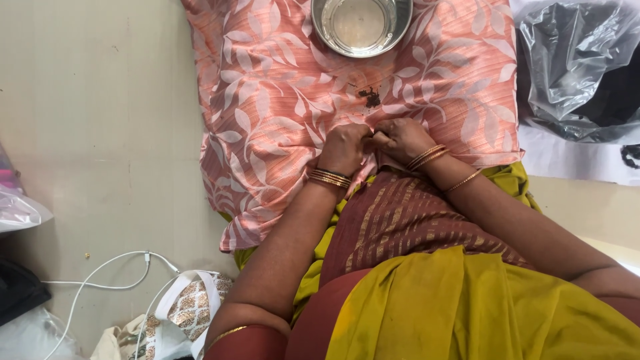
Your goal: Forming small pellets from a black charcoal-like powder and placing them on a cloth.
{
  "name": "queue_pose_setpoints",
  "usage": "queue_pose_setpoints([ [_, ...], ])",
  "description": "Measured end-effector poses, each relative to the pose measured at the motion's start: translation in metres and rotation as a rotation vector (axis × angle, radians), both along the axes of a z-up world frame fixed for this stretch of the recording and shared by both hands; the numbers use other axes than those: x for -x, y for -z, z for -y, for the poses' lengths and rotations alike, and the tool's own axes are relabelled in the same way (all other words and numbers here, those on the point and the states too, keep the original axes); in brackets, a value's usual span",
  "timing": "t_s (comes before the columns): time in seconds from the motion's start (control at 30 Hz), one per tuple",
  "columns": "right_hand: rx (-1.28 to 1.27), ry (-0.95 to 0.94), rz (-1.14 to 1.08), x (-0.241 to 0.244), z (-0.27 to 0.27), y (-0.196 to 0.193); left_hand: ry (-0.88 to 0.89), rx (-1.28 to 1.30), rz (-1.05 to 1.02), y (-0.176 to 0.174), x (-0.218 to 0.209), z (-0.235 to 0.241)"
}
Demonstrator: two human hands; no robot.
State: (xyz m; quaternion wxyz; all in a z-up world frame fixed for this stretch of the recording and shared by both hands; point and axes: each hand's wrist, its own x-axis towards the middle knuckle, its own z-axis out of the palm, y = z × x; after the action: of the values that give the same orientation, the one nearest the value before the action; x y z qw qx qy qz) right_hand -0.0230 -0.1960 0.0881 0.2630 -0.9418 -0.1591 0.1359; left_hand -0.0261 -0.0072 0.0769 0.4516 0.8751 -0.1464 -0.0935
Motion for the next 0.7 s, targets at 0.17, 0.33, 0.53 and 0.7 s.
queue_pose_setpoints([
  [0.17, -0.265, 0.221, -0.556, -0.007, 0.002, -0.002, 0.160, -0.237, 0.371, 0.007, 0.004, 0.001],
  [0.33, -0.683, 0.433, -0.917, -0.007, 0.016, 0.012, 0.232, -0.290, 0.542, 0.001, 0.007, 0.000],
  [0.53, -0.762, 0.496, -1.008, -0.003, 0.019, 0.015, 0.312, -0.357, 0.675, -0.009, 0.009, -0.003],
  [0.7, -0.876, 0.334, -0.921, -0.019, 0.022, 0.042, 0.312, -0.426, 0.710, 0.009, 0.001, 0.000],
])
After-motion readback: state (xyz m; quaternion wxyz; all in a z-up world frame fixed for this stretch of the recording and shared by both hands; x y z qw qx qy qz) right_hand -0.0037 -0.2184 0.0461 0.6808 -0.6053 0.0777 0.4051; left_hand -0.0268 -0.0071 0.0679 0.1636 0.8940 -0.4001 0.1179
